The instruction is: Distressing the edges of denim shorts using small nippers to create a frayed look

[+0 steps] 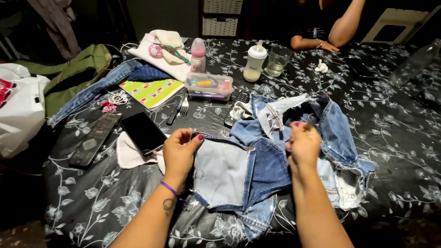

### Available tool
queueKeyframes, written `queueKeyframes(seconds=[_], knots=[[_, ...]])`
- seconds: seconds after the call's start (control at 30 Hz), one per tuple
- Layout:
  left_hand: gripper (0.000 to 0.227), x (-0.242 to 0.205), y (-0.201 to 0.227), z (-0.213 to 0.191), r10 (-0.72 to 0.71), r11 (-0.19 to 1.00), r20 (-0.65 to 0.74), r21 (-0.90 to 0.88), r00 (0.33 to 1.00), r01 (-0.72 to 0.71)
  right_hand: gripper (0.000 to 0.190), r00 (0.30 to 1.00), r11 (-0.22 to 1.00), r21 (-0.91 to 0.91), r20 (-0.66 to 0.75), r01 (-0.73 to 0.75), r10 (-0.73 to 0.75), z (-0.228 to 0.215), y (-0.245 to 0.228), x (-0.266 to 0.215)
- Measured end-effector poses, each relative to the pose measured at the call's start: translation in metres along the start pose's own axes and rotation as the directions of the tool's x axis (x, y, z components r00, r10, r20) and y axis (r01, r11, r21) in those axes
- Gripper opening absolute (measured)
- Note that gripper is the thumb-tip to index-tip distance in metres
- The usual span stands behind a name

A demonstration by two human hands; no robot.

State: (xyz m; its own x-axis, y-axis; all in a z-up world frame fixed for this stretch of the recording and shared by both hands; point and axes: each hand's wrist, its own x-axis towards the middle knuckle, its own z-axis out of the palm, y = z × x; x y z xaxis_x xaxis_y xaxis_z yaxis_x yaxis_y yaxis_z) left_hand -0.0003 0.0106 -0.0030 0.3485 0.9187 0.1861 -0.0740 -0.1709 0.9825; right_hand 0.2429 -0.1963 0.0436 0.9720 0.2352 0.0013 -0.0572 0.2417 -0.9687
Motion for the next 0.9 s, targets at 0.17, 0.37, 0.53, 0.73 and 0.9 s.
queueKeyframes(seconds=[0.17, 0.37, 0.53, 0.73, 0.9], knots=[[0.018, -0.008, 0.005, 0.007, -0.064, 0.991, 0.022, -0.114, 0.998, 0.066, 0.01, 0.991, 0.986, 0.124, -0.092, 0.109, -0.098, -0.025, 0.006, 0.026], [0.017, -0.008, 0.008, 0.007, -0.149, 0.98, 0.066, -0.12, 0.987, 0.157, 0.005, 0.972, 0.974, -0.155, -0.143, 0.162, -0.184, -0.056, -0.007, 0.049], [0.017, -0.007, 0.018, -0.001, -0.15, 0.986, 0.053, 0.077, 0.987, 0.146, 0.018, 0.972, 0.523, -0.824, 0.135, 0.218, -0.192, -0.073, -0.021, 0.05], [0.041, -0.014, 0.036, 0.011, 0.667, 0.629, 0.195, 0.37, 0.719, -0.684, 0.015, 0.982, 0.868, -0.475, 0.18, 0.143, -0.063, -0.022, -0.084, -0.022], [0.08, -0.025, 0.05, 0.061, 0.522, 0.631, 0.655, 0.134, 0.545, -0.765, 0.015, 0.669, 0.897, 0.015, 0.661, 0.442, -0.34, 0.015, -0.13, -0.059]])
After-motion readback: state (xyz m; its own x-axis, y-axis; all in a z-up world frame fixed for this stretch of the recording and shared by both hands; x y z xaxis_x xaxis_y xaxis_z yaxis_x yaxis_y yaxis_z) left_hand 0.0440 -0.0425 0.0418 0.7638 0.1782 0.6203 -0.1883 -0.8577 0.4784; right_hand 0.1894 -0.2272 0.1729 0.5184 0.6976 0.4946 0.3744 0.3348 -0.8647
